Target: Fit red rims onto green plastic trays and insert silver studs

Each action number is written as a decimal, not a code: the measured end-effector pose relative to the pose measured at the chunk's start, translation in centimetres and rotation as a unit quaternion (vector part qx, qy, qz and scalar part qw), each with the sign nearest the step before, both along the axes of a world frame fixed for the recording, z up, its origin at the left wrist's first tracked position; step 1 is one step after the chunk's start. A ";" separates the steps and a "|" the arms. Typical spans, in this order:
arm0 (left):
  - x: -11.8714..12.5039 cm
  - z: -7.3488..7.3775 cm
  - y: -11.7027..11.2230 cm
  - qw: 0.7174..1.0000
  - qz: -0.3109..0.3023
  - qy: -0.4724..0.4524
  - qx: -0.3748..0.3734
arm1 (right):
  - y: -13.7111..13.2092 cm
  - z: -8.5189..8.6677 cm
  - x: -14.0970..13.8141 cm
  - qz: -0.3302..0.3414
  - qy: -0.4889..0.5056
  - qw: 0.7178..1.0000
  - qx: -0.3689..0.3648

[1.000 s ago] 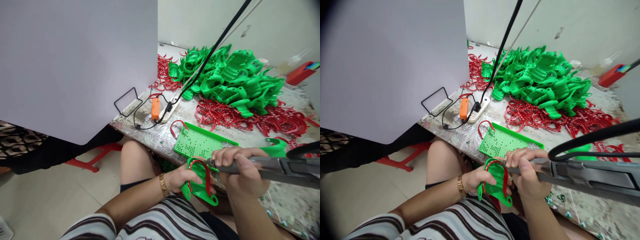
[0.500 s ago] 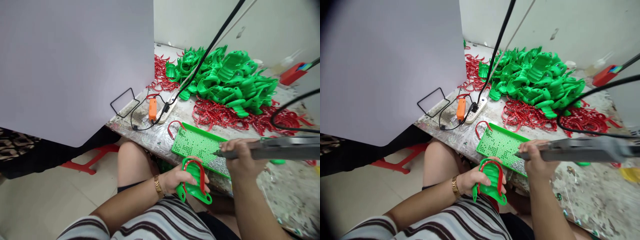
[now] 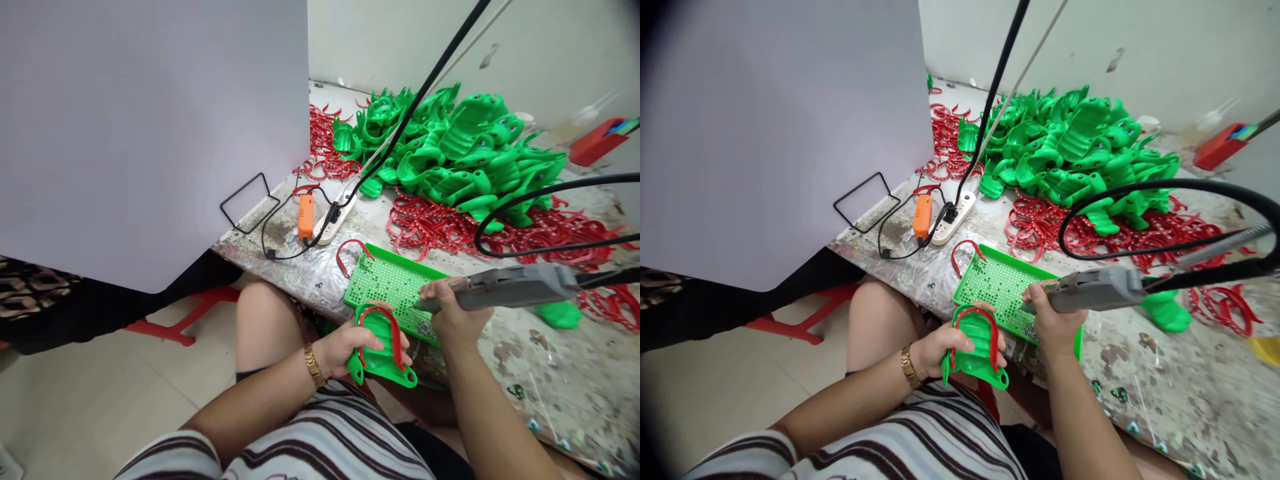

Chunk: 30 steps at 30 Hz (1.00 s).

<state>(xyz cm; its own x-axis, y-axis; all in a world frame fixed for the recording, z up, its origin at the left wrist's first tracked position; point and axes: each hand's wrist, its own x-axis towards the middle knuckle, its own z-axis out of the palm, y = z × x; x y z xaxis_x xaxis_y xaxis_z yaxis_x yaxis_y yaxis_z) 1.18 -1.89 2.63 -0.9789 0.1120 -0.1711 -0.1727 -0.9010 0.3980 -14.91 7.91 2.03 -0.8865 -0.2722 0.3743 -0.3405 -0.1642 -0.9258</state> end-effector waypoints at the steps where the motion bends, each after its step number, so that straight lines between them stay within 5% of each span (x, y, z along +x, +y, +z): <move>1: 0.0 -0.1 0.0 1.000 0.002 -0.001 -0.001 | 0.0 0.0 0.0 -0.002 -0.002 1.000 0.005; 21: -0.2 0.3 -0.3 0.999 0.040 -0.008 -0.013 | -0.3 0.6 0.9 -0.023 -0.010 1.000 -0.008; 30: 0.4 0.2 -0.2 0.998 0.056 -0.016 -0.013 | 1.4 7.3 4.5 0.111 0.007 0.987 -0.120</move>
<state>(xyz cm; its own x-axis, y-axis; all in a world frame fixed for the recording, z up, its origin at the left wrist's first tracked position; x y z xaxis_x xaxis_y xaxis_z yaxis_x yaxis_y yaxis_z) 1.61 -2.05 2.82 -0.9790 -0.0024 -0.2041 -0.0847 -0.9049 0.4170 -10.43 9.27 9.34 -0.8093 -0.3616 0.4629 -0.2835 -0.4498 -0.8469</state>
